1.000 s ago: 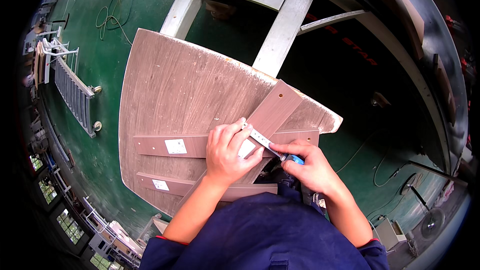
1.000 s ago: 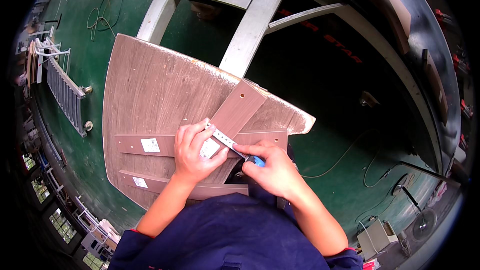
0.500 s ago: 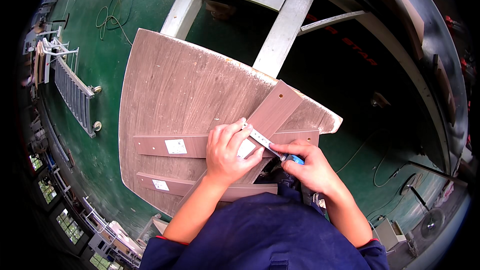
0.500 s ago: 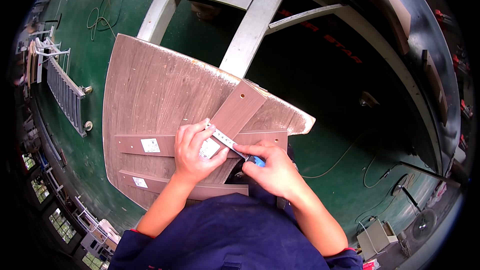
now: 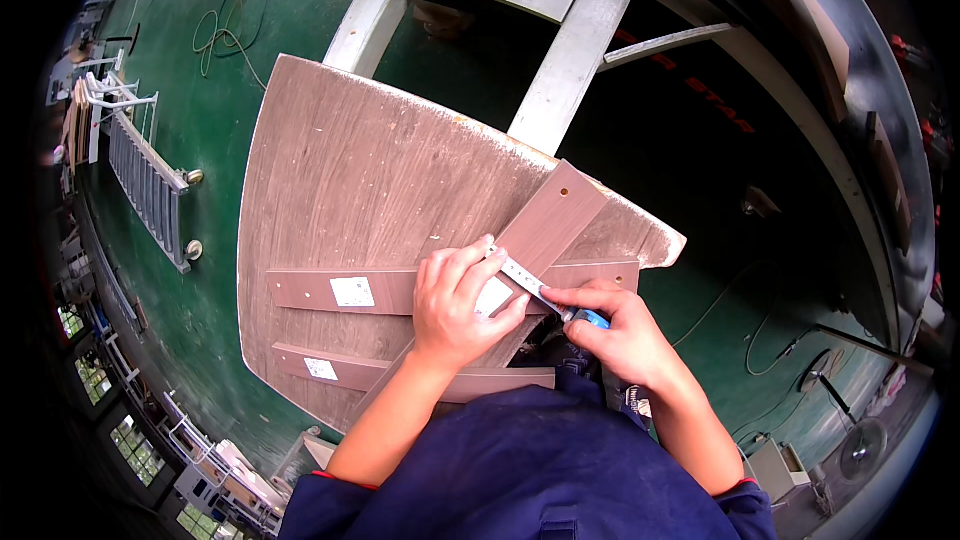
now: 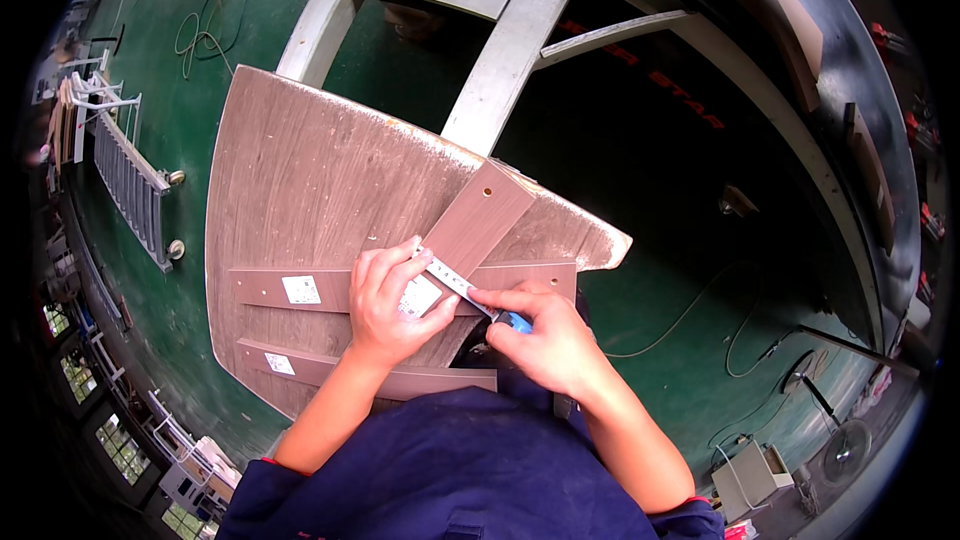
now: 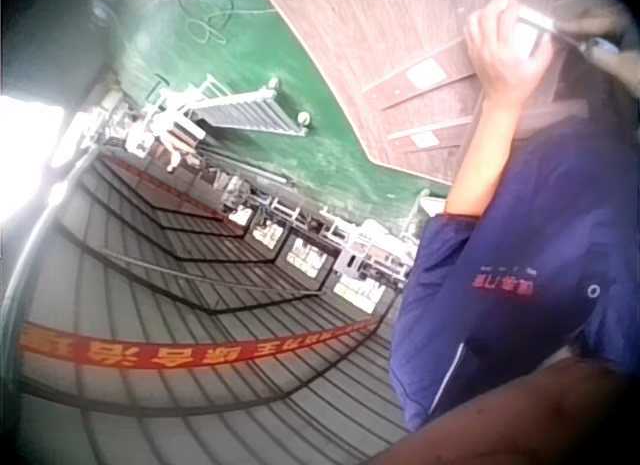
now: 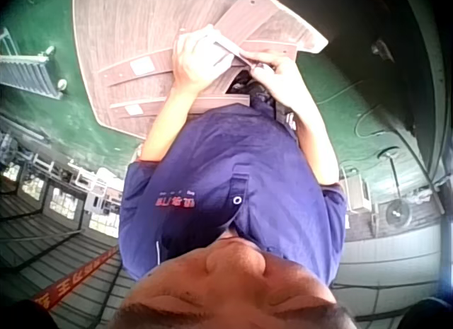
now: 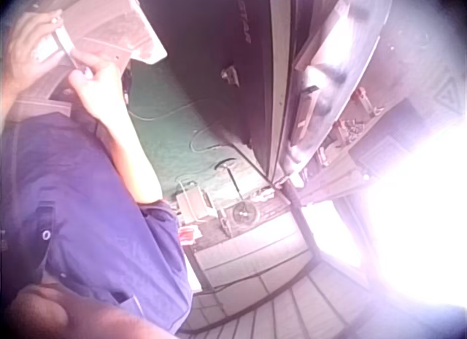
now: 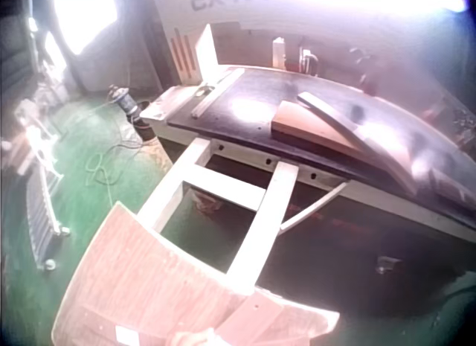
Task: The person uses a tape measure to check the dimensions of several wooden planks on a worktable and a machine.
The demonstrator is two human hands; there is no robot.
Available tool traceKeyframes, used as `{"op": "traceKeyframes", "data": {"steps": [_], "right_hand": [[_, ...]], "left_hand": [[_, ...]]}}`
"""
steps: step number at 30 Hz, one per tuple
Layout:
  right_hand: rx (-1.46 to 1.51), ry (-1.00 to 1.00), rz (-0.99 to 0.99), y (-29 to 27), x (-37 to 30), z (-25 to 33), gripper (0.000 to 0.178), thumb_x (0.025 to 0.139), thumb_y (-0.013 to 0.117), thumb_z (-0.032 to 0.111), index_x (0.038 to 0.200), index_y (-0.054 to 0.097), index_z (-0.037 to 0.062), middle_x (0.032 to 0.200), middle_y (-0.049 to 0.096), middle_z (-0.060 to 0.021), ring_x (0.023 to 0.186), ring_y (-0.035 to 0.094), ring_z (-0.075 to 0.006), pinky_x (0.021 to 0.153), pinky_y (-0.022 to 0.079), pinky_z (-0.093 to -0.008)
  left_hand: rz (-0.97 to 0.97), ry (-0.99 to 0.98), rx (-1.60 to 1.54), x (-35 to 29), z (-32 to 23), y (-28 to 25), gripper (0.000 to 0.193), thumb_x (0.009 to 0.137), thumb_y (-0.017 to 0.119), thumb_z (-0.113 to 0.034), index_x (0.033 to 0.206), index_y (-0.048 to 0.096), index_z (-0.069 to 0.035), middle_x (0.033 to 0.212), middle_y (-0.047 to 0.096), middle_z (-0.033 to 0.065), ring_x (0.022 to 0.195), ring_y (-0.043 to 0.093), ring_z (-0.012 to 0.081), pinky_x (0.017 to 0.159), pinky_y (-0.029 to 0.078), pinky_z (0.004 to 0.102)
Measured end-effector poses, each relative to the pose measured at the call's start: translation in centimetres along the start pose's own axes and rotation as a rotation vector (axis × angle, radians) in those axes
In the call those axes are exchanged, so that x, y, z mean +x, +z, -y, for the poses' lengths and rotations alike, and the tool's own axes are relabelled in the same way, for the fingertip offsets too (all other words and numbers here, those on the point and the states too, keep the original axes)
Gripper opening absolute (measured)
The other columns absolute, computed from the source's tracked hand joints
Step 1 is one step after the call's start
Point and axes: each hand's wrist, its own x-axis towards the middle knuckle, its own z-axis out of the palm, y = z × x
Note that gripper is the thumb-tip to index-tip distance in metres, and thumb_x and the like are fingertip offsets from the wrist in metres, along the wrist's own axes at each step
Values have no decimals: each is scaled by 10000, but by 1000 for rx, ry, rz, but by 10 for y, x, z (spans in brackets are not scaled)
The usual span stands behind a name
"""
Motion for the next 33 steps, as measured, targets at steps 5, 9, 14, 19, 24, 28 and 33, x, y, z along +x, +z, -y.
{"op": "traceKeyframes", "data": {"steps": [5,9,14,19,24,28,33], "right_hand": [[-4,11,1,0,0,1,470,806,656,80,1271,722,93,1006,637,-87,989,593,-195,920,464,-322],[-23,-23,-17,1,1,-5,468,810,655,153,1272,725,137,970,626,-105,939,626,-226,889,490,-339],[-33,-28,-26,2,1,-5,467,810,654,191,1271,728,161,950,622,-114,918,644,-244,878,504,-349],[-9,5,-24,1,1,3,463,795,655,104,1251,731,86,964,640,-99,936,597,-196,890,471,-318],[-4,4,-14,1,2,-1,473,803,645,157,1267,722,112,1008,670,-153,968,647,-239,897,495,-340],[41,-48,-23,3,3,-11,481,807,644,174,1279,714,112,1081,694,-193,1007,671,-249,916,505,-343],[111,33,0,5,0,3,455,826,613,96,1263,714,23,936,667,-29,830,576,-93,775,462,-246]], "left_hand": [[-1,-8,0,0,0,0,555,627,893,-219,1123,689,-75,1190,666,117,1016,614,320,901,494,438],[4,-17,2,1,-1,0,551,630,891,-221,1122,689,-77,1193,669,117,1013,614,320,903,492,437],[4,-5,-1,0,0,-1,624,639,888,-225,1195,650,-71,1197,667,127,1012,613,330,905,488,445],[-17,16,-19,0,1,1,758,652,885,-233,1319,569,-62,1211,653,148,1024,610,344,910,482,458],[1,8,1,-1,0,0,805,666,879,-237,1367,527,-58,1229,632,154,1064,603,360,914,476,465],[10,-25,26,-7,-5,-2,856,679,879,-234,1407,475,-37,1289,583,188,1118,581,377,933,475,468],[-142,-157,-31,-34,-12,-24,791,741,839,-185,1411,454,-15,1332,529,198,1153,558,341,967,473,444]]}}
